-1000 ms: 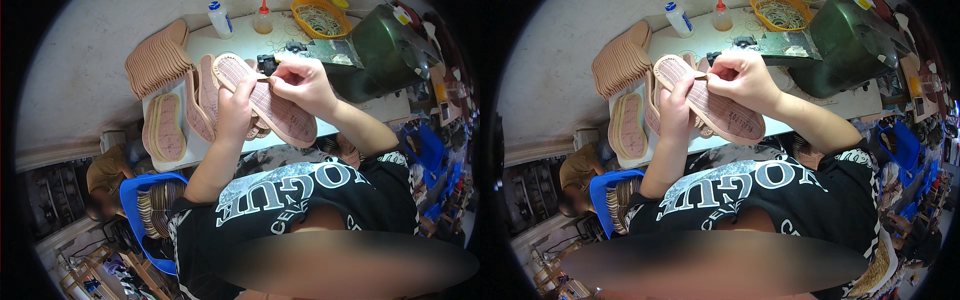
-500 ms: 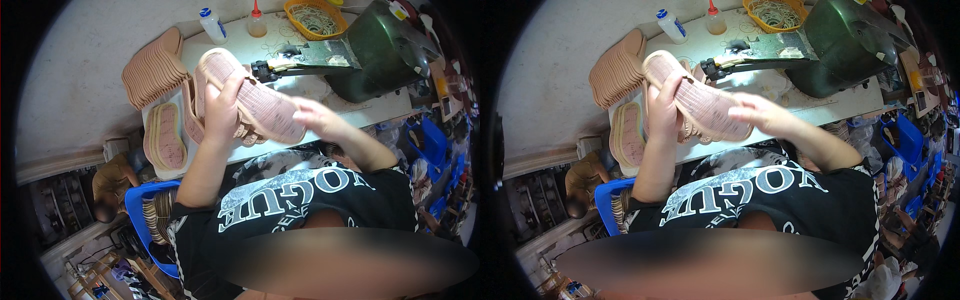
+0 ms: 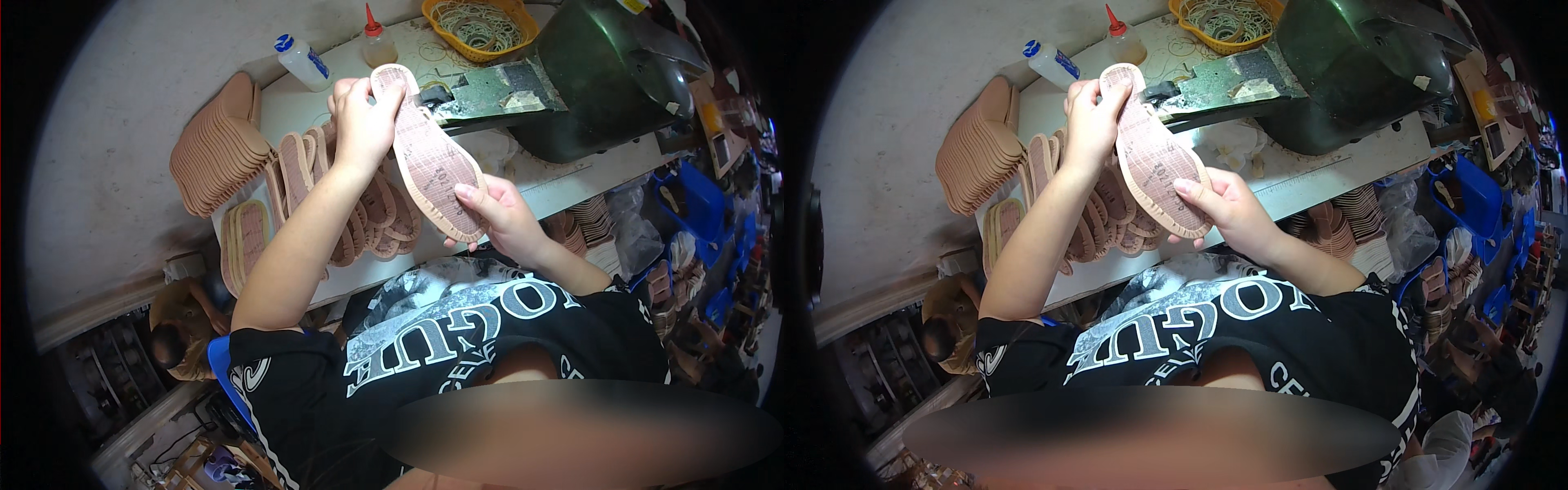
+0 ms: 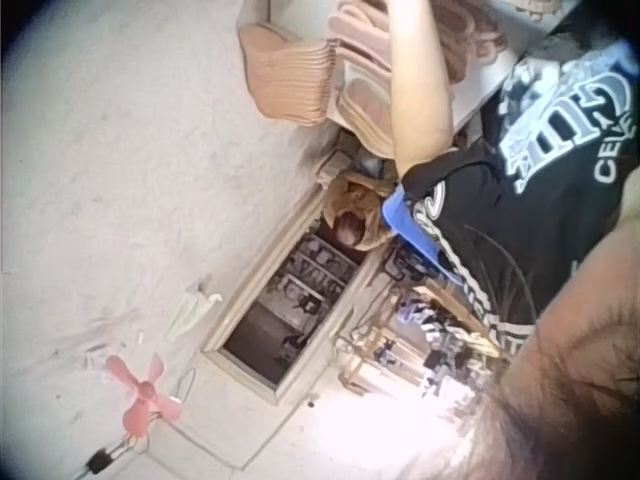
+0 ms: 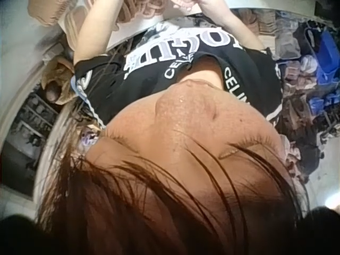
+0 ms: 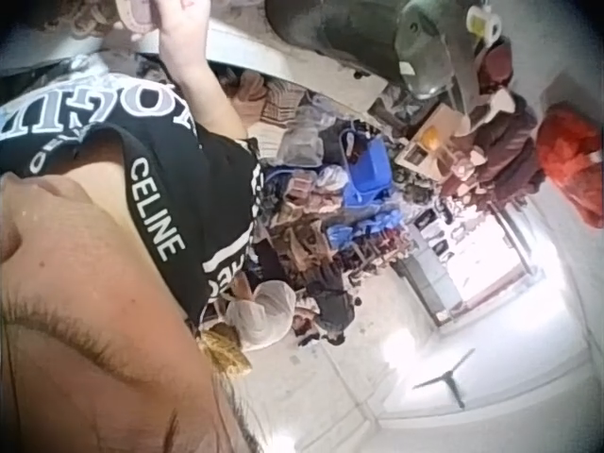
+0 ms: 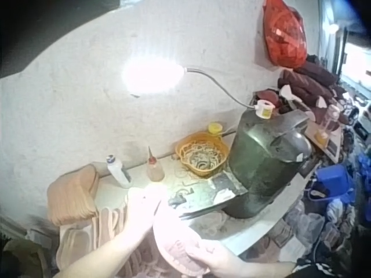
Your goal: The recorder is assembling and inspecting shoe insole components, including gluing and stacking them.
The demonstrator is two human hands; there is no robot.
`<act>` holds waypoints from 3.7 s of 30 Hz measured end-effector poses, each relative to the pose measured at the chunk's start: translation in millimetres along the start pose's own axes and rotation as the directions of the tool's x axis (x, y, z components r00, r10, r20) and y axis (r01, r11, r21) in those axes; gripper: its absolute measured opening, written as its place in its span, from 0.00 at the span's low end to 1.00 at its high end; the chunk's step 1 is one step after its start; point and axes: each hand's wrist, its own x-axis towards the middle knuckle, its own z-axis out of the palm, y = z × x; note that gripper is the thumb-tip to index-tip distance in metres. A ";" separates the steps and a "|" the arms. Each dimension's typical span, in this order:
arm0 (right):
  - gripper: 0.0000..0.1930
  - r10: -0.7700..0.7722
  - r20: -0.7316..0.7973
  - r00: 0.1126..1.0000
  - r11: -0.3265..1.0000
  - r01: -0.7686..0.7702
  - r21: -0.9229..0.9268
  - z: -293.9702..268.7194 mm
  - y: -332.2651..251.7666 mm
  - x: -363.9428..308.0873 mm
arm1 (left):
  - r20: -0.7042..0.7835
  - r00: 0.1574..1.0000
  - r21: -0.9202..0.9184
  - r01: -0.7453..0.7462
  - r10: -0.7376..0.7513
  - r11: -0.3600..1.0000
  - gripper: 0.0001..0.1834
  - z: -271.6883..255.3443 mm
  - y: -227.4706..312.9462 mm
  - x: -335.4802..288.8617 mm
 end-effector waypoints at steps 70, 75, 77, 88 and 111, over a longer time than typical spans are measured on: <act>0.13 0.200 0.474 0.858 0.946 -0.043 -0.322 6.5 -12.7 39.2 | 0.198 0.973 -0.793 0.228 -0.114 0.566 0.15 -63.7 54.7 -125.2; 0.11 0.030 0.384 0.923 0.747 0.234 -0.622 16.2 -26.9 32.8 | 0.037 0.992 -0.701 0.111 -0.120 0.705 0.22 -50.7 54.7 -120.1; 0.12 -0.081 0.330 0.941 0.804 0.257 -0.535 16.0 -21.1 32.1 | 0.071 0.989 -0.658 0.143 -0.128 0.740 0.24 -47.9 59.5 -112.4; 0.16 -0.090 0.154 0.984 0.990 0.106 -0.096 -9.1 9.8 22.4 | 0.104 0.980 -0.153 0.186 -0.171 0.971 0.27 -17.6 -6.5 -20.0; 0.18 -0.023 -0.021 1.000 0.978 0.027 0.208 21.3 7.5 51.6 | 0.211 0.925 0.094 -0.342 0.317 0.935 0.48 -25.3 -16.5 49.3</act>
